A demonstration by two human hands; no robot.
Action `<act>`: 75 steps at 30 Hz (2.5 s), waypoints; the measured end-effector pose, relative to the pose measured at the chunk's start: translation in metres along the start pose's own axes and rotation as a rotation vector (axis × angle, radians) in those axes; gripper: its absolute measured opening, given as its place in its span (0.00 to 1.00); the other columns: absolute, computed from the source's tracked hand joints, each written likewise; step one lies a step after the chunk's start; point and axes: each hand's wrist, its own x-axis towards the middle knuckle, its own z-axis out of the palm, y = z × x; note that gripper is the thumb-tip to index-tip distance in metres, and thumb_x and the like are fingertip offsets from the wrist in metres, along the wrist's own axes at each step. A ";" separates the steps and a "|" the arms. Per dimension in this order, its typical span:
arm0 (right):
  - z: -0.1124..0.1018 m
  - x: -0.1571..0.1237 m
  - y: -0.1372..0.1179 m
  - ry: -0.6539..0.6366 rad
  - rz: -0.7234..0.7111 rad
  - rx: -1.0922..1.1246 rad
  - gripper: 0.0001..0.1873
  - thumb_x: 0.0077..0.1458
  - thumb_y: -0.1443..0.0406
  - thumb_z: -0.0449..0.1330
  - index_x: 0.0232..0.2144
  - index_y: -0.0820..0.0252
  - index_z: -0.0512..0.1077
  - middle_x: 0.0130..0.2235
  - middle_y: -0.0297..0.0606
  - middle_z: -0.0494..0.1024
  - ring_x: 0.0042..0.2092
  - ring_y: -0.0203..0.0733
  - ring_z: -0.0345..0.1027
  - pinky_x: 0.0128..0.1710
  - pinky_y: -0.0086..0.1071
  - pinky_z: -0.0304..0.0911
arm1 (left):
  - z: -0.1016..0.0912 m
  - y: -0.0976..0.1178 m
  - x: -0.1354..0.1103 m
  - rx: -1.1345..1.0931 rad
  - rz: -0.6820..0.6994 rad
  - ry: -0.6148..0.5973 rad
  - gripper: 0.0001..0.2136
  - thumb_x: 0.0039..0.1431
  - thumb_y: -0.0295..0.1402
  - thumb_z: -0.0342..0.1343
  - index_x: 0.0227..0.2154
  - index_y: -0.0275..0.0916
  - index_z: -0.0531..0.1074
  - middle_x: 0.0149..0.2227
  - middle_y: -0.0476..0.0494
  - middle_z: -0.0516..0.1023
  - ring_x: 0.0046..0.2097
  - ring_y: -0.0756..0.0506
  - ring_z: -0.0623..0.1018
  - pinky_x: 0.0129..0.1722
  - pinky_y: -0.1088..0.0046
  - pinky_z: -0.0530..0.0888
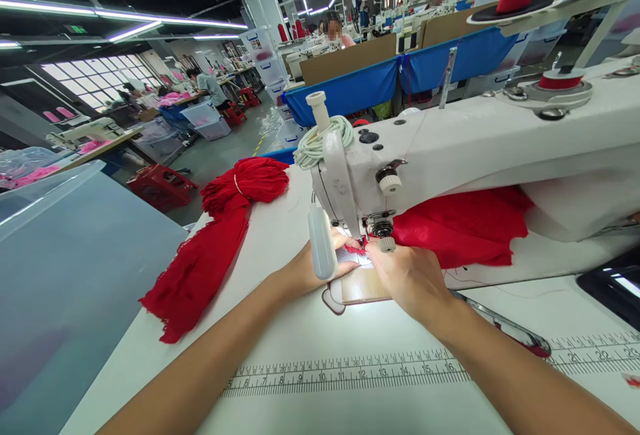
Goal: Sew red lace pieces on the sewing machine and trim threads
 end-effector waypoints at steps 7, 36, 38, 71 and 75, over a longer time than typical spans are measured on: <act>0.005 -0.002 0.000 0.155 0.021 -0.050 0.14 0.58 0.67 0.51 0.28 0.55 0.76 0.16 0.30 0.62 0.19 0.33 0.46 0.21 0.31 0.35 | 0.014 0.005 0.001 -0.284 -0.212 0.125 0.06 0.57 0.32 0.57 0.29 0.38 0.77 0.32 0.44 0.78 0.36 0.45 0.76 0.39 0.67 0.75; 0.007 0.002 0.002 0.430 0.008 -0.072 0.17 0.53 0.72 0.52 0.17 0.58 0.72 0.20 0.31 0.59 0.21 0.32 0.43 0.21 0.29 0.37 | 0.017 -0.001 -0.001 -0.239 -0.217 0.099 0.09 0.60 0.31 0.53 0.32 0.38 0.79 0.35 0.43 0.78 0.40 0.45 0.75 0.44 0.68 0.75; 0.005 -0.001 0.007 0.439 -0.060 -0.056 0.17 0.52 0.74 0.51 0.15 0.58 0.68 0.18 0.30 0.56 0.21 0.32 0.43 0.21 0.29 0.38 | 0.018 -0.002 -0.002 -0.187 -0.179 0.098 0.09 0.61 0.30 0.53 0.33 0.40 0.79 0.36 0.43 0.79 0.41 0.45 0.76 0.44 0.67 0.74; 0.007 -0.011 0.020 0.116 -0.340 0.116 0.19 0.58 0.72 0.47 0.38 0.58 0.78 0.32 0.39 0.80 0.23 0.34 0.59 0.22 0.31 0.44 | 0.005 0.024 -0.030 0.478 0.107 -0.173 0.19 0.70 0.41 0.41 0.43 0.35 0.75 0.44 0.34 0.77 0.43 0.43 0.75 0.42 0.67 0.75; 0.006 -0.012 0.022 0.042 -0.338 0.109 0.17 0.58 0.68 0.50 0.40 0.58 0.78 0.30 0.40 0.80 0.22 0.35 0.60 0.21 0.32 0.44 | 0.009 0.022 -0.031 0.480 0.139 -0.136 0.23 0.70 0.42 0.37 0.41 0.34 0.76 0.44 0.33 0.78 0.45 0.41 0.76 0.44 0.65 0.76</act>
